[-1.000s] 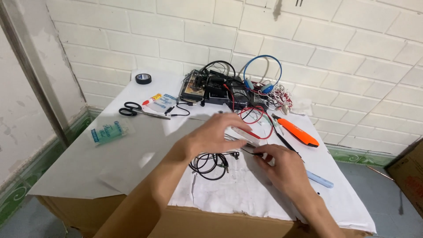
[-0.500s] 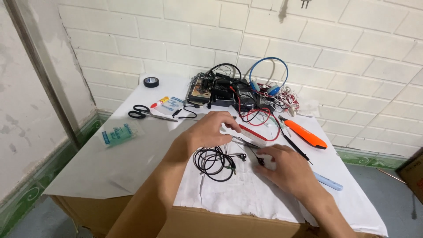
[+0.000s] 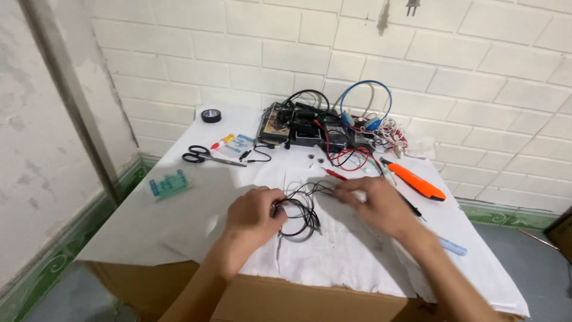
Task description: Assembling an electronic circuit by stripping and connecting wires manually.
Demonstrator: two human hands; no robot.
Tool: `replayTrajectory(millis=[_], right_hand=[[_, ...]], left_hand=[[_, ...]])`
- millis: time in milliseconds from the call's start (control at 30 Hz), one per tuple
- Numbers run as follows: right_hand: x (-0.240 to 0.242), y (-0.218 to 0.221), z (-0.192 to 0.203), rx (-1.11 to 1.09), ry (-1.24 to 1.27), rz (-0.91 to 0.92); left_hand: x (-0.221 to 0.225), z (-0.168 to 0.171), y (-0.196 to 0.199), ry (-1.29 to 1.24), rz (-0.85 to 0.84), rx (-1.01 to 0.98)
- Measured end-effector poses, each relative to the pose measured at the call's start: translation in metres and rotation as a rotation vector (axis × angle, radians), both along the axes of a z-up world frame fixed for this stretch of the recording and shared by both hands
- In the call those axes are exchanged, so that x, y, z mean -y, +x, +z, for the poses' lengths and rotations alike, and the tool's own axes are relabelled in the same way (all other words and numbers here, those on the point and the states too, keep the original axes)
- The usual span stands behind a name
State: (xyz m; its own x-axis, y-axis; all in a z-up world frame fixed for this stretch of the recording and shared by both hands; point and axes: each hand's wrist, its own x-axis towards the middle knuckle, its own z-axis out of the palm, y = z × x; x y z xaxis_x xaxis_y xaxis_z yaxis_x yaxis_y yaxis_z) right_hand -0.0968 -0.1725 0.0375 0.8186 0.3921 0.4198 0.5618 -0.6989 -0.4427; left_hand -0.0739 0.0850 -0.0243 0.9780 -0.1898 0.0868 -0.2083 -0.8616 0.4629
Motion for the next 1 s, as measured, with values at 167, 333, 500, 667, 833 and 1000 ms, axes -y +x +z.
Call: replayTrajectory(millis=[167, 333, 500, 667, 833, 1000], right_hand=[[0.010, -0.021, 0.039, -0.181, 0.043, -0.239], [0.016, -0.038, 0.054, -0.345, 0.181, -0.304], [0.015, -0.054, 0.057, -0.509, 0.259, -0.259], [0.033, -0.033, 0.022, -0.448, 0.238, -0.235], [0.021, -0.042, 0.014, -0.457, 0.139, -0.259], [0.010, -0.052, 0.023, -0.451, 0.069, -0.274]], left_hand=[[-0.025, 0.023, -0.002, -0.427, 0.006, 0.050], [-0.052, 0.062, -0.010, -0.883, -0.129, -0.024], [-0.059, 0.062, -0.016, -0.976, -0.163, -0.287], [-0.056, 0.056, -0.019, -0.868, -0.369, -0.195], [-0.039, 0.069, -0.025, -0.519, -0.643, -0.223], [0.000, 0.036, -0.004, -0.189, -0.435, 0.463]])
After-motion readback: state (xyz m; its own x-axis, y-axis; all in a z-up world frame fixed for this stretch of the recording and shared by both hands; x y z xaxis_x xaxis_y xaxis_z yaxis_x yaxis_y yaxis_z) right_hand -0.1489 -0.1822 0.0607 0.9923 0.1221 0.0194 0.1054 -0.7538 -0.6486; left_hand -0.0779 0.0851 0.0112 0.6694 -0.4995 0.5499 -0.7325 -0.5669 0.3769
